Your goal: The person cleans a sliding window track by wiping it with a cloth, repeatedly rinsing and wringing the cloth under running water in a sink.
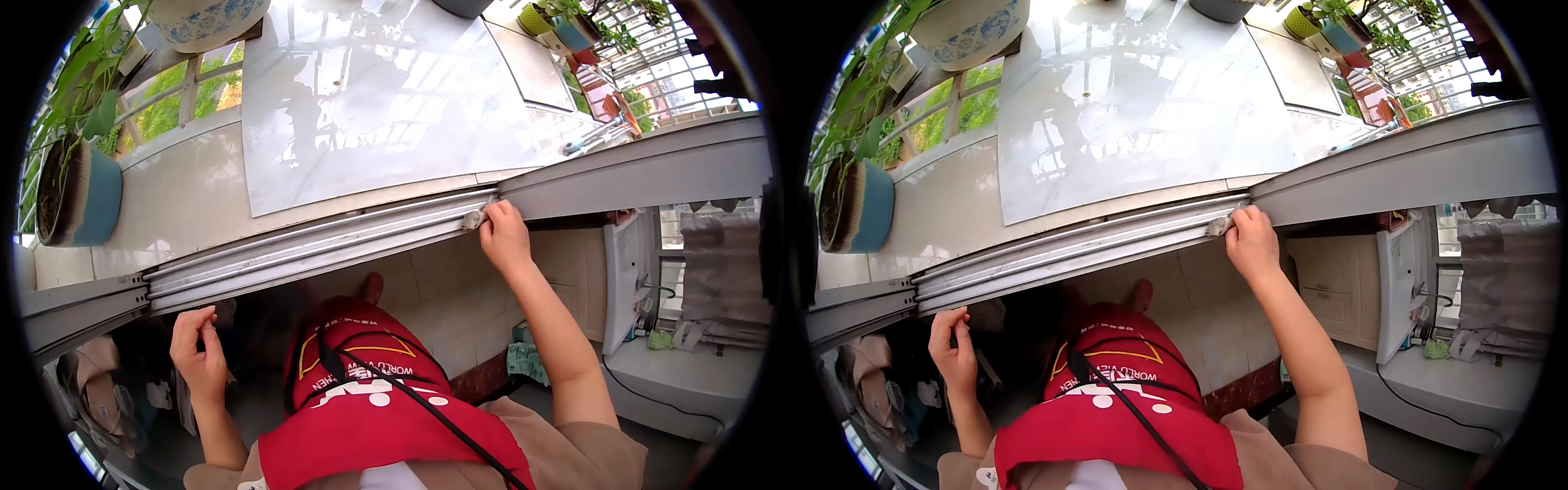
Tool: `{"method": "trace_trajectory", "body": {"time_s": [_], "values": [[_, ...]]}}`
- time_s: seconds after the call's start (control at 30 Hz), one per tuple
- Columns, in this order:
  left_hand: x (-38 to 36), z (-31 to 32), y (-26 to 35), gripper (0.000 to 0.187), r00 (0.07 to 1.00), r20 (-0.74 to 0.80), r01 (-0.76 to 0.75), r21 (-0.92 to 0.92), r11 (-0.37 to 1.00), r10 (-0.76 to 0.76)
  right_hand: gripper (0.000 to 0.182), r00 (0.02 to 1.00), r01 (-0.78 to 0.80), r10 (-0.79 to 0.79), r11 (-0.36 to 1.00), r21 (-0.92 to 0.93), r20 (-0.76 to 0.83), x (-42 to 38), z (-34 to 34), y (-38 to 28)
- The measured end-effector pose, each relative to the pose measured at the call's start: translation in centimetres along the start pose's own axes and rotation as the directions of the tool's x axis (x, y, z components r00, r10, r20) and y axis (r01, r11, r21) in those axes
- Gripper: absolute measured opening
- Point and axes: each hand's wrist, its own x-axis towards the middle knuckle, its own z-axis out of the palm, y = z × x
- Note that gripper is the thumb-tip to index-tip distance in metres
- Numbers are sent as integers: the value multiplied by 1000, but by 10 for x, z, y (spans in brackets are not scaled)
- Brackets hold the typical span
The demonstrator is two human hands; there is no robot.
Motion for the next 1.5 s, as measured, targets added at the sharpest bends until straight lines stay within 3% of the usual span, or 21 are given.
{"method": "trace_trajectory", "body": {"time_s": [0.07, 0.17, 0.23, 0.3, 0.33, 0.4, 0.43, 0.47, 0.57, 0.6, 0.7, 0.9, 1.0, 1.17, 1.3, 1.5], "values": [[-6, 1, -5, 16, 998, -8, 61, -9, 998, -61, 6, 995, -89, 82, 987, -135, -54, -1, 5, -8], [-6, 15, -6, 16, 1000, 28, -12, -33, 999, 12, 12, 992, 110, -99, 982, 150, -78, -7, 25, -106], [6, 22, 4, 16, 998, 57, -33, -52, 998, 36, 14, 984, 179, -175, 956, 230, -38, -8, 20, -118], [18, 23, 17, 18, 982, 106, -151, -69, 986, 158, 12, 982, 169, -179, 976, 141, 63, -5, 6, -84], [21, 23, 20, 18, 988, 86, -120, -103, 987, 129, 9, 989, 130, -129, 991, -18, 75, -5, 0, -61], [23, 25, 16, 18, 989, 50, -130, -97, 987, 136, 7, 977, -17, 102, 912, -410, 188, -4, -5, -14], [22, 25, 14, 17, 989, 25, -141, -87, 986, 144, 8, 933, -91, 256, 849, -521, 254, 0, -12, -4], [21, 26, 14, 17, 989, 28, -142, -81, 987, 145, 9, 912, -75, 295, 803, -591, 285, 4, -16, 0], [13, 24, 17, 17, 989, 72, -123, -63, 990, 127, 9, 890, -74, 309, 823, -564, 335, 10, -15, 2], [10, 22, 16, 17, 991, 78, -103, -57, 993, 108, 11, 918, -74, 246, 877, -475, 310, 8, -18, 10], [1, 16, 10, 17, 999, 33, -40, -43, 998, 42, 10, 983, -43, 30, 997, 66, 183, -1, -35, 24], [-8, 1, 1, 18, 1000, -12, 10, -9, 1000, -10, 17, 999, 33, -34, 999, -35, -24, -26, -18, 9], [-6, 5, 0, 17, 1000, -9, 6, -16, 1000, -6, 18, 991, 114, -112, 993, 17, -73, -25, -5, -30], [8, 19, 11, 17, 997, 20, -67, -69, 995, 68, 17, 957, 286, -286, 893, 347, -53, -19, 29, -156], [26, 35, 34, 18, 971, 82, -214, -126, 969, 226, 16, 955, 293, -297, 937, 191, -11, -10, 21, -155], [24, 36, 32, 19, 978, 69, -187, -117, 975, 195, 16, 993, 7, -28, 985, -173, -118, -13, -6, -19]]}}
